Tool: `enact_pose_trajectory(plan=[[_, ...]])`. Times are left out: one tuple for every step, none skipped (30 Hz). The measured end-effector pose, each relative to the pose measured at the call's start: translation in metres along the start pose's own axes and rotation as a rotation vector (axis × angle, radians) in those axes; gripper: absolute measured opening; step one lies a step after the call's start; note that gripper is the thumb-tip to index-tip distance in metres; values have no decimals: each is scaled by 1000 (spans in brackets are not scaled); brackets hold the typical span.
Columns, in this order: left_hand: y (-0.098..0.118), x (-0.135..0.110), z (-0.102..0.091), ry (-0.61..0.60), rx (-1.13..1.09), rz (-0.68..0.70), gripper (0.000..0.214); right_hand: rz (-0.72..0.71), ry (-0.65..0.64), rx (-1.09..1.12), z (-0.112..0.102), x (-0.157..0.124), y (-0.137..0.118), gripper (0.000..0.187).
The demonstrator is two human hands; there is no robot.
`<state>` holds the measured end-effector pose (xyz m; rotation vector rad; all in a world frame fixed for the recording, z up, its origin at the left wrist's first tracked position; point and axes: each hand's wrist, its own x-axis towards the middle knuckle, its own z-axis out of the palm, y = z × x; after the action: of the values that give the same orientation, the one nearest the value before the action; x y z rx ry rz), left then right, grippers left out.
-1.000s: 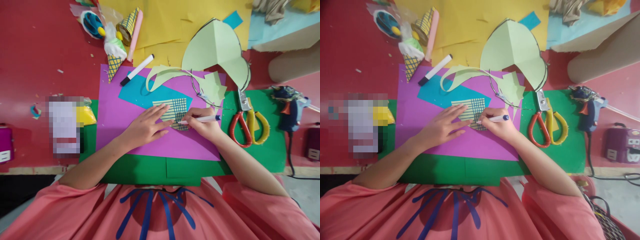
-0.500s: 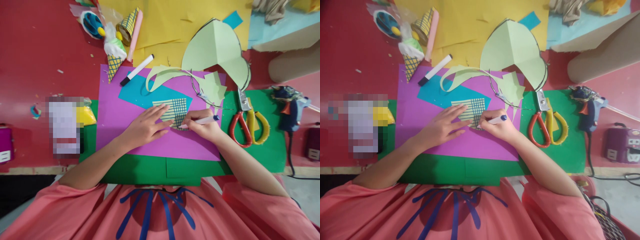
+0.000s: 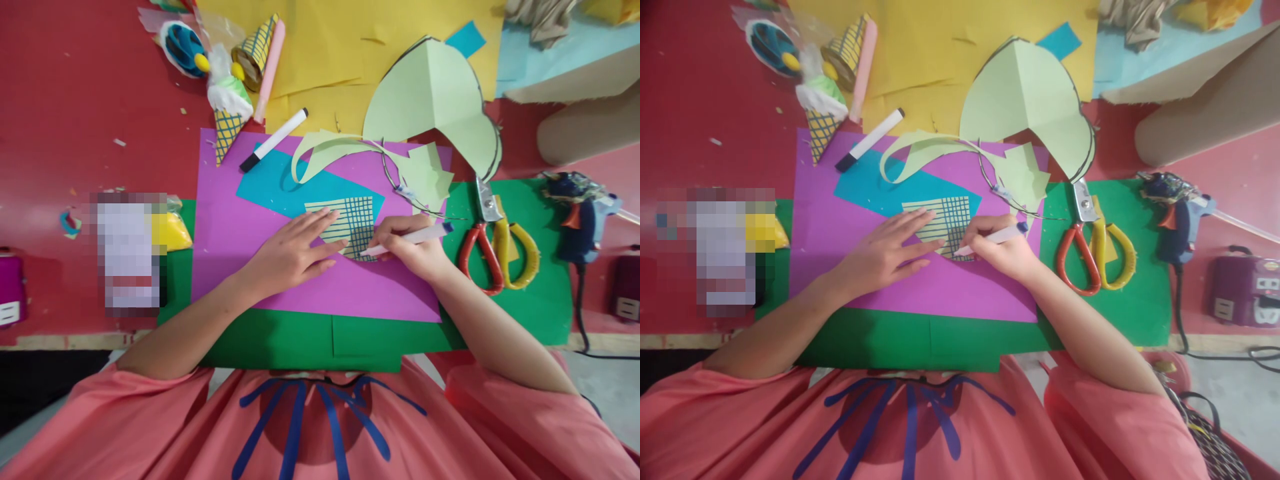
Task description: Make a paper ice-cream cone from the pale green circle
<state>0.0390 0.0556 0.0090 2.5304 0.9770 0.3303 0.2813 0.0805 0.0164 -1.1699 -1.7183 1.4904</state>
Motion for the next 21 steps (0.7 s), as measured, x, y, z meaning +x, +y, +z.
enact_pose_trajectory(plan=[[0,0,0,-2,5,-2,37,23,45,60,0,0,1,18],[-1,-1,0,-1,10,0,37,35,94,108,0,0,2,17],[-1,-1,0,1,15,4,38,35,143,141,1,1,3,16],[-1,-1,0,0,19,13,38,26,187,159,1,1,4,14],[-1,-1,0,-2,23,28,38,15,223,165,2,1,6,13],[0,-1,1,-6,27,51,38,2,250,160,3,1,7,12],[1,-2,1,-8,31,77,37,-10,267,146,3,1,9,12],[2,-2,2,-12,36,103,37,-22,276,129,4,1,10,12],[4,-2,2,-16,42,124,36,-33,276,108,4,1,10,13],[6,-2,3,-18,48,135,36,-43,270,84,4,1,11,13],[8,-2,4,-19,54,138,36,-48,261,58,4,1,11,14],[10,-2,4,-20,59,135,36,-49,252,34,5,1,11,14],[12,-2,5,-21,63,130,36,-45,245,14,5,2,10,14],[13,-2,5,-22,66,125,36,-38,242,-3,5,2,10,15],[13,-2,5,-25,69,122,36,-31,241,-16,5,2,10,15],[14,-2,5,-27,71,121,37,-25,242,-25,6,2,10,16],[14,-2,5,-29,73,121,37,-21,242,-32,6,3,10,16],[13,-2,5,-28,74,123,36,-19,243,-37,6,3,10,16],[13,-2,5,-28,75,123,36,-18,242,-40,6,4,10,16],[13,-1,5,-26,77,125,36,-18,241,-43,6,4,10,16],[12,-1,5,-22,78,127,35,-19,241,-44,6,4,10,16]])
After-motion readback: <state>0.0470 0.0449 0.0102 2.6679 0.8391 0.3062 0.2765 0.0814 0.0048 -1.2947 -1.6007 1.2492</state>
